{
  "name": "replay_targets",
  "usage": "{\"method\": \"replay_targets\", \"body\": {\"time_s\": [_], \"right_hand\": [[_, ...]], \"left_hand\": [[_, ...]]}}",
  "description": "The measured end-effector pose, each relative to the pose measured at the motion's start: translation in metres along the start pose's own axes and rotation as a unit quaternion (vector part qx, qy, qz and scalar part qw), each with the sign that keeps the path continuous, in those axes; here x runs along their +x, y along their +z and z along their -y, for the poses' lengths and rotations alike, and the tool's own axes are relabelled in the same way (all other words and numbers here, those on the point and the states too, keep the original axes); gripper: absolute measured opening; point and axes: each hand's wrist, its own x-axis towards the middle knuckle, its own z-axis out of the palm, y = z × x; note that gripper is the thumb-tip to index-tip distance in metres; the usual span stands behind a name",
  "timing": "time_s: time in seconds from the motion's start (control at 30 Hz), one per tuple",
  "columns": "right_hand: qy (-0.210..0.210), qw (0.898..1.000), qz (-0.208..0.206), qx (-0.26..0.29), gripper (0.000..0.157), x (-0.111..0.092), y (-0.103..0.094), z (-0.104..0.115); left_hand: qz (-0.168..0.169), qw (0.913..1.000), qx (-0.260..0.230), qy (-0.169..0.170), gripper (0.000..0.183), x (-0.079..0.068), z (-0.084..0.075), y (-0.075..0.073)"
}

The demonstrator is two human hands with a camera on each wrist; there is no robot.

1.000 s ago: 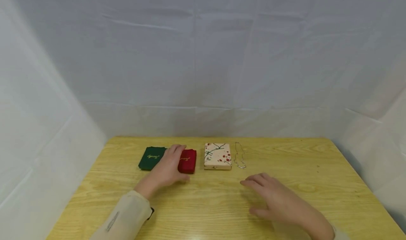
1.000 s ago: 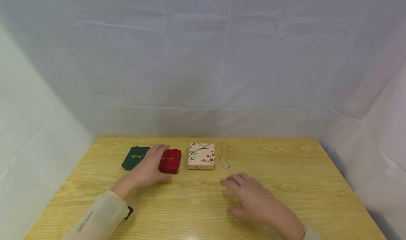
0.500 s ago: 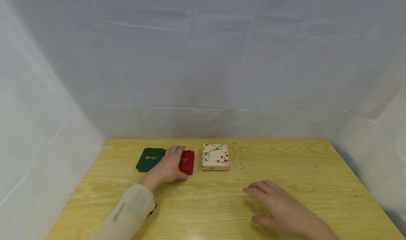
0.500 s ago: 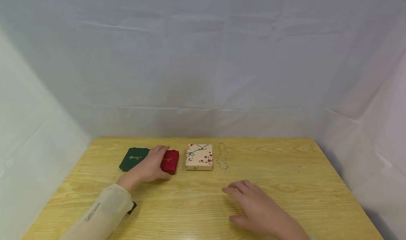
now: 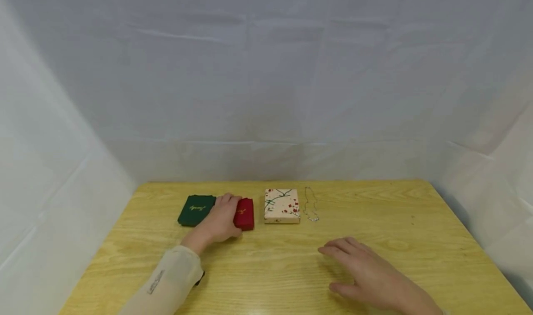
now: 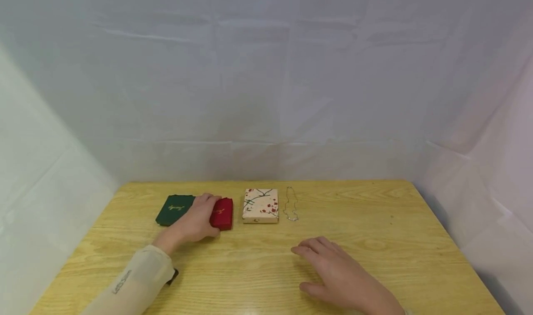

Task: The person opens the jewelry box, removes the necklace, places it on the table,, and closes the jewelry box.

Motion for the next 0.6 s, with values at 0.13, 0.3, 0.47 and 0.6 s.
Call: {"method": "replay_targets", "body": {"time_s": [0.13,0.3,0.47,0.6], "right_hand": [[-0.006,1.000,-0.003,0.000,0.063,0.003,0.001,-0.003],[-0.006,1.000,-0.002,0.005,0.064,0.010,-0.001,-0.003],[-0.006,1.000,-0.015,0.008,0.069,0.017,-0.002,-0.001],[-0.014,0.999,-0.038,-0.004,0.075,0.024,-0.002,0.001]], "left_hand": [[-0.007,1.0000,0.002,0.001,0.098,-0.003,-0.001,0.002],[-0.017,0.9998,0.009,0.012,0.099,-0.009,-0.004,0.001],[-0.035,0.9988,0.017,0.031,0.095,-0.017,-0.012,-0.002],[-0.047,0.9974,0.024,0.048,0.094,-0.023,-0.020,-0.003]]}}
